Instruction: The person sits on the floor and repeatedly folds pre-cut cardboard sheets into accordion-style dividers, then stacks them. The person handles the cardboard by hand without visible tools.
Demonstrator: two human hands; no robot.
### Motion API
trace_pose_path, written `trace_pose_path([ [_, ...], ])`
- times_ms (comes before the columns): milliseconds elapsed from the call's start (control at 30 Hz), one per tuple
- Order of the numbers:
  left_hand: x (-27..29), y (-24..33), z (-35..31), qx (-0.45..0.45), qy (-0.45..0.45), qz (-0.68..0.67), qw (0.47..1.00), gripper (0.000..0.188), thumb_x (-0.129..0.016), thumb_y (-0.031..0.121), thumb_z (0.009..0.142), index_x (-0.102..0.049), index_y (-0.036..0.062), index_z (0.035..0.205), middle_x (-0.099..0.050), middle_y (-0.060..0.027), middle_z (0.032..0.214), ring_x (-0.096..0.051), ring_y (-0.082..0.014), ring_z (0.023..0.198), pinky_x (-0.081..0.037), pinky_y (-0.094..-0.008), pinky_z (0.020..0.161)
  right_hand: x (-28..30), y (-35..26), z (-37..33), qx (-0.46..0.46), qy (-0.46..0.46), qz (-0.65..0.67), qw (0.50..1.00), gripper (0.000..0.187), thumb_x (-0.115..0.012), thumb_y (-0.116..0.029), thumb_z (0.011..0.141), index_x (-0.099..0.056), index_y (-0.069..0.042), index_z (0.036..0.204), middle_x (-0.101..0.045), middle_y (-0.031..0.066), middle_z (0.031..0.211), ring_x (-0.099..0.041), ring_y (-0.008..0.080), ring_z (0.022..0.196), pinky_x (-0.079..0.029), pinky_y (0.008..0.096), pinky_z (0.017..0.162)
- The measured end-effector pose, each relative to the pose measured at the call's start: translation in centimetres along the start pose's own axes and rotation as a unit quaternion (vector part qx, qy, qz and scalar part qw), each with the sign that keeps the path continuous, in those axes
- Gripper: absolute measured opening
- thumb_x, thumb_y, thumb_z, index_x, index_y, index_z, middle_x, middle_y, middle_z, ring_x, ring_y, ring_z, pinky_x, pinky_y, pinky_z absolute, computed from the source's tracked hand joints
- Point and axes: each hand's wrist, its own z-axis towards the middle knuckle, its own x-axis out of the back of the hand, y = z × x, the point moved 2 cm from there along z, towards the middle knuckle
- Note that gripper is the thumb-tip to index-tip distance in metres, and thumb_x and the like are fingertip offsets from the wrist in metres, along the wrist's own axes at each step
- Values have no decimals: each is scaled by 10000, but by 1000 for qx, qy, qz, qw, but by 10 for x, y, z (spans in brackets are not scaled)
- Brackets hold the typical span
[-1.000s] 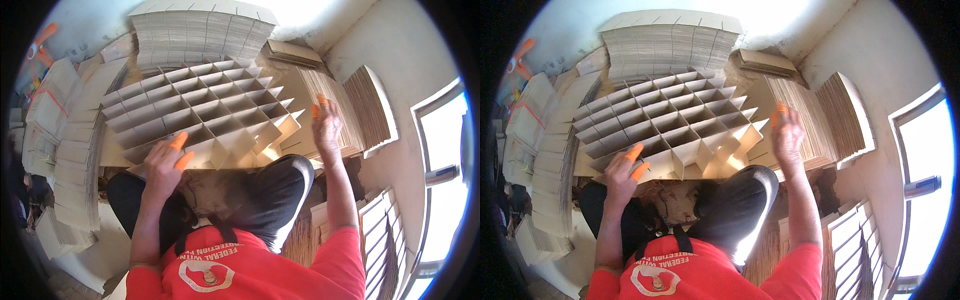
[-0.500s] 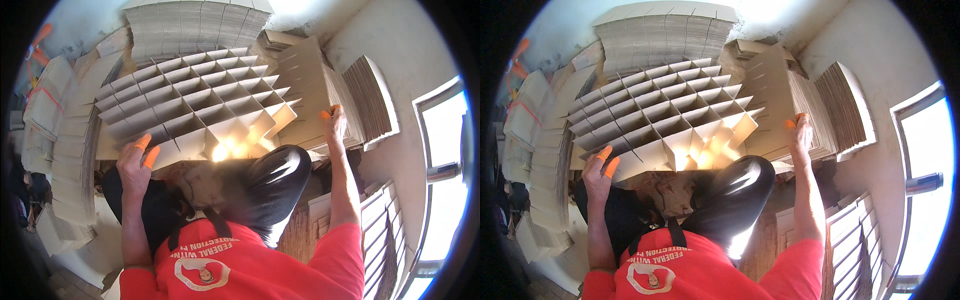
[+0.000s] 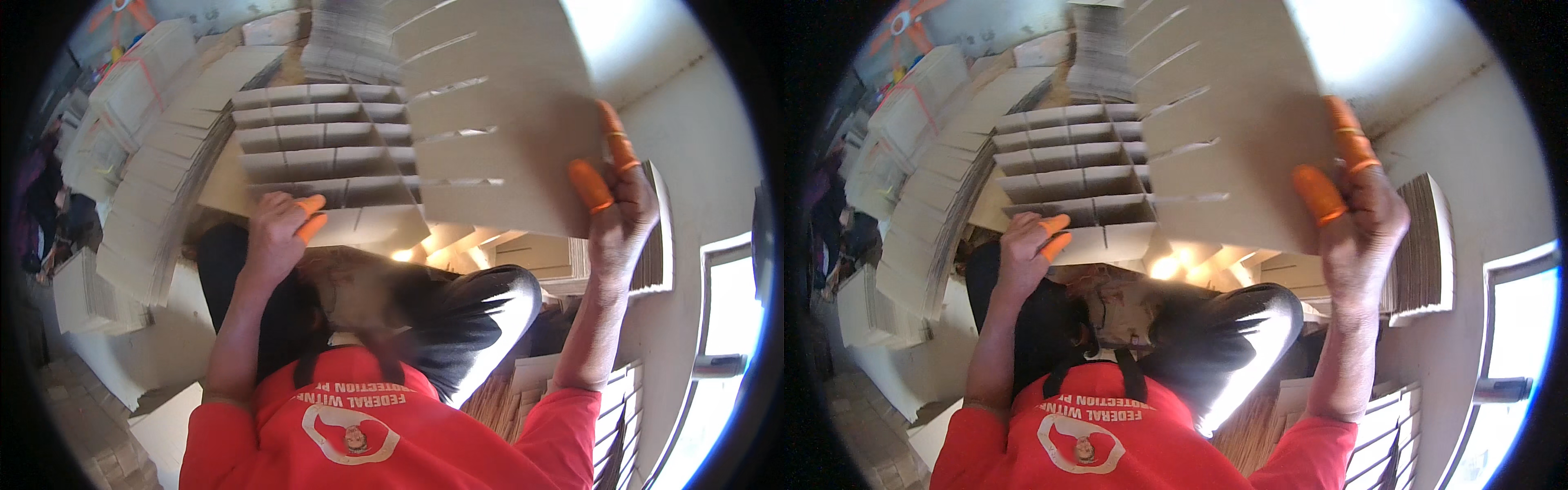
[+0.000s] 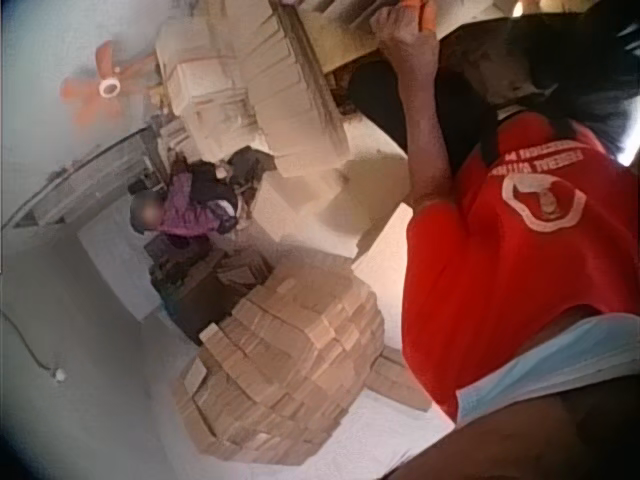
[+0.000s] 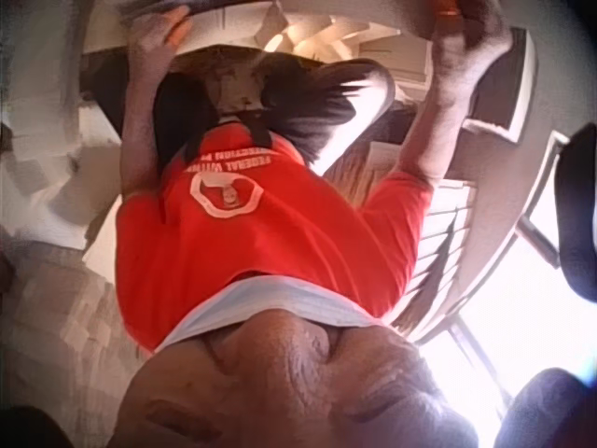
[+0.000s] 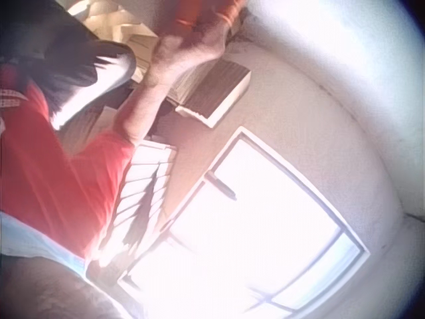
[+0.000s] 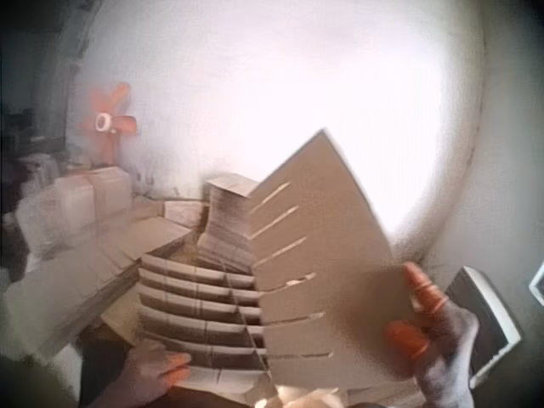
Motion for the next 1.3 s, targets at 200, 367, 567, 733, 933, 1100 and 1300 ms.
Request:
trace_pose_path([
  [200,-5,-1,-1,-3,2,-28,1000,190,-787,32,708,-734,17,890,-698,-97,797,-591,-257,733,-471,-361,710,-61,-16,7,7,-143,65,988,549,-655,69,839,-539,2,1372,-587,72,1170,-581,58,827,-493,219,754],
  [367,-7,-4,-2,-12,7,-21,1000,180,-778,29,714,-733,15,888,-691,-97,787,-597,-262,737,-475,-371,705,-77,-21,14,-34,-188,82,978,503,-598,130,864,-519,48,1355,-512,169,1429,-565,175,1198,-524,287,923],
  [567,-8,-6,0,-6,4,-33,999,177,-773,22,715,-732,13,886,-686,-105,787,-596,-269,743,-477,-378,702,-81,-19,18,-64,-196,83,975,506,-576,145,871,-503,60,1364,-523,178,1417,-614,169,1124,-542,271,889],
  [733,-11,-9,1,-2,16,-48,999,177,-777,27,706,-734,16,877,-671,-104,754,-601,-272,738,-481,-378,706,-99,-28,15,-116,-220,-10,969,543,-581,141,865,-490,39,1391,-616,152,1294,-648,127,986,-551,256,835],
  [933,-10,-6,5,-8,27,-61,998,127,-668,-12,714,-702,22,831,-645,-107,711,-580,-271,685,-476,-385,741,-101,-18,14,-90,-204,46,974,580,-595,129,862,-471,20,1418,-682,74,1121,-615,79,960,-507,209,823],
  [1100,-12,-11,6,-1,13,-60,998,146,-766,29,708,-729,27,848,-646,-112,717,-604,-280,721,-483,-379,707,-121,-13,9,-50,-241,30,969,595,-599,121,866,-447,25,1433,-674,57,1121,-597,65,961,-489,207,844],
  [1300,-15,-13,5,-8,25,-56,998,167,-741,3,693,-724,20,858,-635,-110,707,-593,-286,701,-484,-379,706,-119,-21,3,-15,-227,-8,974,579,-586,120,870,-426,70,1425,-681,128,1161,-605,86,1010,-480,219,870],
])
